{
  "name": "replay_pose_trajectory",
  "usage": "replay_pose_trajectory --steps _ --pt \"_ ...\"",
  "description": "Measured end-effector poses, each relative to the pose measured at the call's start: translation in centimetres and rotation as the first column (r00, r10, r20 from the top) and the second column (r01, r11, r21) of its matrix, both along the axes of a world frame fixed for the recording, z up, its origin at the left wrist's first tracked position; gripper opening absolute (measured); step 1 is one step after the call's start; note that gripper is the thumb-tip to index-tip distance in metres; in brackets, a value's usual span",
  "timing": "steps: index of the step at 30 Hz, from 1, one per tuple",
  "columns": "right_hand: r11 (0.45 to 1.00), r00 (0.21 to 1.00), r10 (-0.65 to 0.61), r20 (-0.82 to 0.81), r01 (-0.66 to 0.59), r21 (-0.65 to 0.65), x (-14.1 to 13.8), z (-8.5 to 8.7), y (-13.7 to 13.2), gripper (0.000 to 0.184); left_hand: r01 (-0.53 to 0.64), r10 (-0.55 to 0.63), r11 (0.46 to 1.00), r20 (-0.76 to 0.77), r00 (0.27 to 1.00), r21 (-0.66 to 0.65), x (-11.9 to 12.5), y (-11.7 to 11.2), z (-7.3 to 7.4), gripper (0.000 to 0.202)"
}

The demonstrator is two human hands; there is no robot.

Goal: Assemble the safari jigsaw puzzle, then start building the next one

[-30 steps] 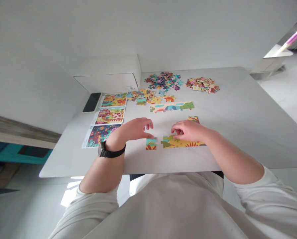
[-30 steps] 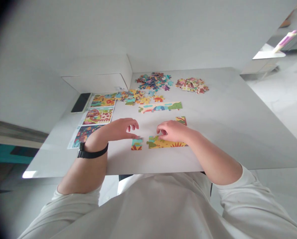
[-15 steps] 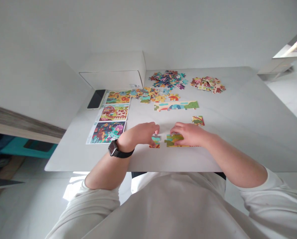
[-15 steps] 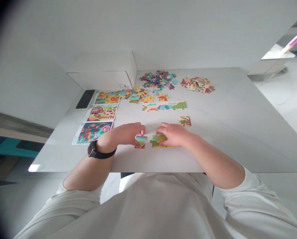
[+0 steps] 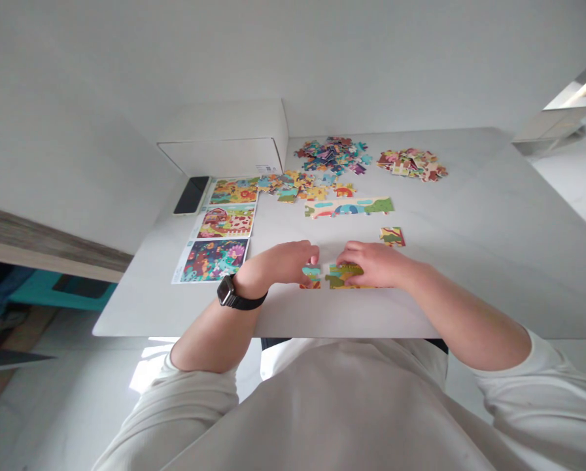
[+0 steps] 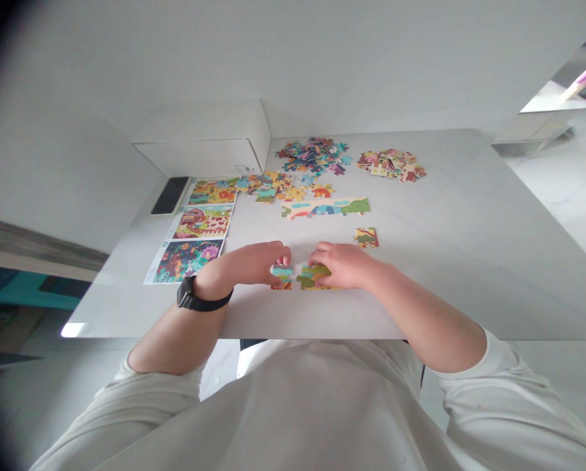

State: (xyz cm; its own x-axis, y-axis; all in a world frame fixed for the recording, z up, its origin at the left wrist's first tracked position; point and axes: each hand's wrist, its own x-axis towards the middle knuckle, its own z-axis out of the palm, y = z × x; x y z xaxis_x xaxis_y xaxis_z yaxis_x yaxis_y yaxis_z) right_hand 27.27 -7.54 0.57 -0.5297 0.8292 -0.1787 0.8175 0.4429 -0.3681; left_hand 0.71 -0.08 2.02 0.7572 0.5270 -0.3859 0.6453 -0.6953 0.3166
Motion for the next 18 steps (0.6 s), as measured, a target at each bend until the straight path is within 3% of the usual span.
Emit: replay_pose_trajectory --steps 10,18 --pt "1.000 1.000 0.011 -0.022 -0.011 0.002 -0.1 -0.1 0.0 0.037 -0.059 0.062 0.998 -0.078 0.995 0.037 -1.0 0.2 1.2 0.046" --pt "0.986 0.982 -0.001 -0.186 0.032 0.163 1.1 -0.5 0.6 0.021 -0.054 0.054 0.997 0.009 0.999 0.046 -1.4 0.8 0.5 0.042"
